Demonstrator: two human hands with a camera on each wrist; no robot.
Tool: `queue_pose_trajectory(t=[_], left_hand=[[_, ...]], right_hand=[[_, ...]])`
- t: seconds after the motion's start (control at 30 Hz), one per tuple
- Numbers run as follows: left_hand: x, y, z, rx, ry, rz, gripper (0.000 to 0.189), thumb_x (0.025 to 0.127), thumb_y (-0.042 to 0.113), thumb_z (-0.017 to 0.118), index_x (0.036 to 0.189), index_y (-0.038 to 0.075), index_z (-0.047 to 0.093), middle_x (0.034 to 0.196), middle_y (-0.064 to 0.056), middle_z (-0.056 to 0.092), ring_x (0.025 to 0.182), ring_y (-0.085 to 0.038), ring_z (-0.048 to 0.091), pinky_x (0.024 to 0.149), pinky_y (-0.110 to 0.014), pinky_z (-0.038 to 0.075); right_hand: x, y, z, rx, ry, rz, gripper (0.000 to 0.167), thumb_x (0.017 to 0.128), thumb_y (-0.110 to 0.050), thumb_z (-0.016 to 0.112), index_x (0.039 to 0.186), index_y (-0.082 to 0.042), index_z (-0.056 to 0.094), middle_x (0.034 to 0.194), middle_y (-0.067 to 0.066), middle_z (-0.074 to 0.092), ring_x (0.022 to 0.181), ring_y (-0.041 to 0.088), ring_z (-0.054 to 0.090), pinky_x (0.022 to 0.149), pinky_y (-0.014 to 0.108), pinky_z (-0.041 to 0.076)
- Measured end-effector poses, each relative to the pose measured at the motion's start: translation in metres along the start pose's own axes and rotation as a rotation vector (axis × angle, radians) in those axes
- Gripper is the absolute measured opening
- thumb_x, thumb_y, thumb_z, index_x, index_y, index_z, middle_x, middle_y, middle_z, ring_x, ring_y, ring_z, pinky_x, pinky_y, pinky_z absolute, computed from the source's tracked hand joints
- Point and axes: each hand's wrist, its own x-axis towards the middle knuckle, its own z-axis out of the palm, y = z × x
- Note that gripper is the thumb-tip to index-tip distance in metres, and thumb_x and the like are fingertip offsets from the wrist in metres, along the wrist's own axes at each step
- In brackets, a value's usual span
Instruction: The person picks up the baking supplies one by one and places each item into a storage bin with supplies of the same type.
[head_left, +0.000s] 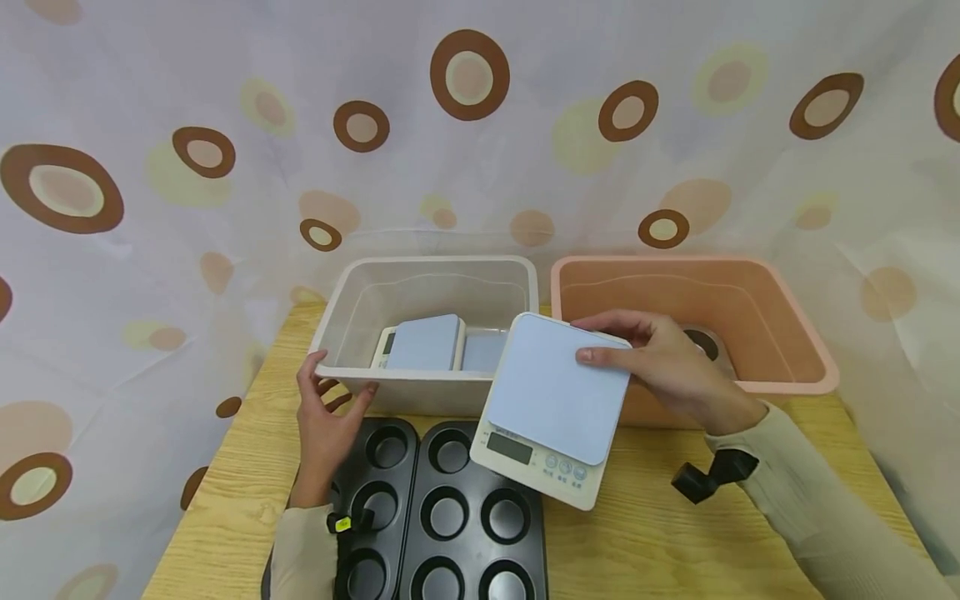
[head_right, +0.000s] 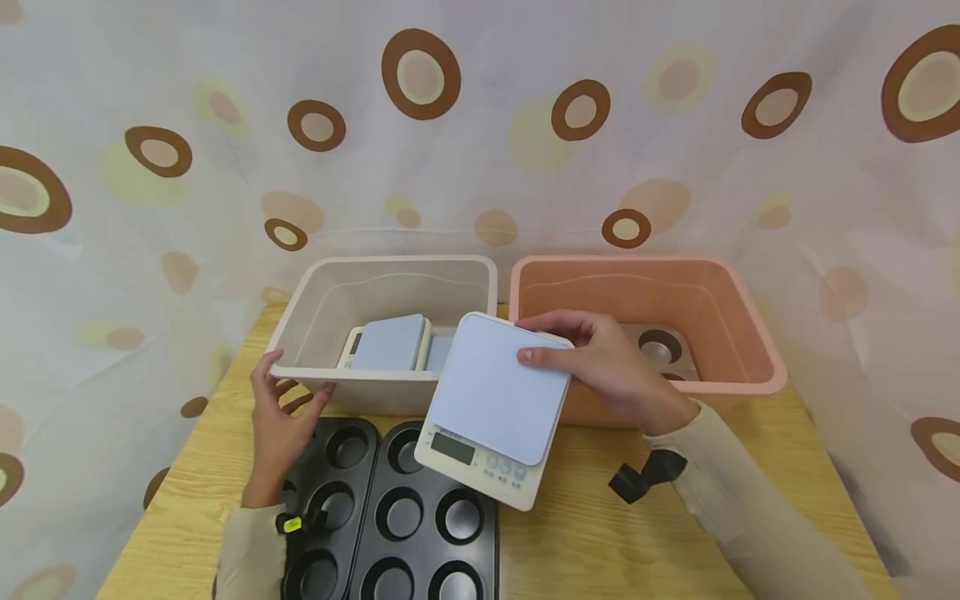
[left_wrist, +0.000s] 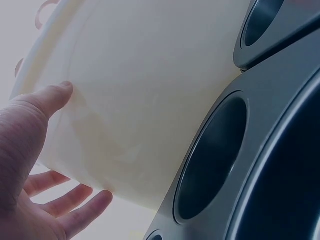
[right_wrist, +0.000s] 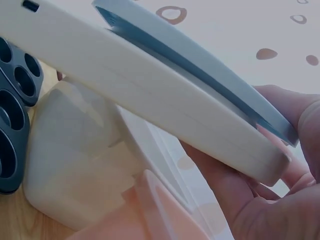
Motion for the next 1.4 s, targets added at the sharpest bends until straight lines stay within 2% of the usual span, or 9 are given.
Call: queue_pose_trajectory(t=[0.2, 0.4, 0.57, 0.8, 0.97, 1.07, 1.27, 1.33, 1.4], left_hand=[[0.001, -0.002, -0.001, 0.001, -0.005, 0.007, 0.09, 0.095, 0.011, 0.085, 0.166, 0.021, 0.029, 0.165, -0.02, 0.048, 0.136, -0.046, 0.059, 0.106, -0.07, 0.056], [0.004, -0.001, -0.002, 0.029, 0.011, 0.021, 0.092, 0.093, 0.011, 0.086, 0.165, 0.021, 0.03, 0.165, -0.017, 0.049, 0.133, -0.04, 0.062, 0.103, -0.066, 0.059], [0.004, 0.0, -0.001, 0.01, 0.002, 0.018, 0.091, 0.094, 0.012, 0.086, 0.165, 0.022, 0.031, 0.166, -0.017, 0.048, 0.135, -0.043, 0.061, 0.105, -0.067, 0.058], [-0.002, -0.001, 0.002, -0.013, 0.0, 0.008, 0.088, 0.095, 0.014, 0.085, 0.165, 0.023, 0.031, 0.166, -0.018, 0.048, 0.135, -0.047, 0.061, 0.105, -0.069, 0.057], [-0.003, -0.001, 0.002, 0.003, 0.007, 0.014, 0.088, 0.095, 0.016, 0.086, 0.164, 0.025, 0.032, 0.167, -0.015, 0.048, 0.136, -0.045, 0.061, 0.105, -0.067, 0.058], [-0.002, -0.001, 0.001, 0.0, 0.006, 0.017, 0.088, 0.096, 0.016, 0.085, 0.165, 0.025, 0.031, 0.168, -0.016, 0.047, 0.136, -0.046, 0.061, 0.105, -0.068, 0.058], [0.002, 0.001, 0.0, 0.004, -0.001, 0.018, 0.089, 0.095, 0.012, 0.085, 0.165, 0.021, 0.03, 0.166, -0.021, 0.047, 0.136, -0.049, 0.06, 0.104, -0.071, 0.057], [0.002, 0.001, -0.001, 0.005, -0.004, 0.01, 0.09, 0.095, 0.012, 0.085, 0.166, 0.021, 0.03, 0.165, -0.022, 0.048, 0.136, -0.049, 0.06, 0.104, -0.071, 0.057], [0.002, 0.001, -0.002, 0.007, -0.005, -0.002, 0.09, 0.095, 0.012, 0.085, 0.165, 0.021, 0.03, 0.164, -0.022, 0.048, 0.135, -0.049, 0.06, 0.105, -0.071, 0.057]], right_hand=[[0.019, -0.011, 0.003, 0.061, 0.014, 0.035, 0.03, 0.1, -0.011, 0.08, 0.127, -0.024, 0.077, 0.117, -0.005, 0.077, 0.095, 0.016, 0.08, 0.081, 0.033, 0.068], [0.041, -0.013, 0.013, 0.218, 0.055, 0.023, 0.029, 0.101, -0.008, 0.078, 0.122, -0.027, 0.078, 0.116, -0.006, 0.079, 0.096, 0.014, 0.081, 0.082, 0.031, 0.068], [0.059, -0.015, 0.021, 0.314, 0.117, 0.033, 0.027, 0.102, -0.01, 0.076, 0.125, -0.025, 0.075, 0.117, -0.007, 0.076, 0.097, 0.011, 0.079, 0.081, 0.026, 0.067], [0.082, -0.015, 0.032, 0.36, 0.151, 0.054, 0.031, 0.104, -0.015, 0.076, 0.133, -0.022, 0.07, 0.12, -0.005, 0.072, 0.088, 0.008, 0.078, 0.068, 0.02, 0.062], [0.094, -0.017, 0.041, 0.418, 0.146, 0.067, 0.034, 0.107, -0.014, 0.07, 0.14, -0.019, 0.065, 0.128, 0.0, 0.064, 0.093, 0.009, 0.078, 0.076, 0.02, 0.064], [0.1, -0.02, 0.048, 0.397, 0.153, 0.078, 0.036, 0.108, -0.015, 0.068, 0.143, -0.017, 0.063, 0.132, 0.001, 0.061, 0.098, 0.009, 0.075, 0.081, 0.019, 0.064], [0.112, -0.026, 0.066, 0.445, 0.16, 0.095, 0.021, 0.107, -0.012, 0.067, 0.125, -0.022, 0.069, 0.129, 0.002, 0.061, 0.088, 0.009, 0.072, 0.073, 0.018, 0.06], [0.116, -0.026, 0.072, 0.486, 0.161, 0.107, 0.016, 0.107, -0.011, 0.066, 0.116, -0.024, 0.069, 0.133, 0.003, 0.061, 0.092, 0.012, 0.071, 0.073, 0.019, 0.06], [0.12, -0.025, 0.078, 0.516, 0.161, 0.122, 0.016, 0.107, -0.011, 0.066, 0.115, -0.024, 0.069, 0.143, 0.006, 0.059, 0.101, 0.016, 0.07, 0.077, 0.021, 0.062]])
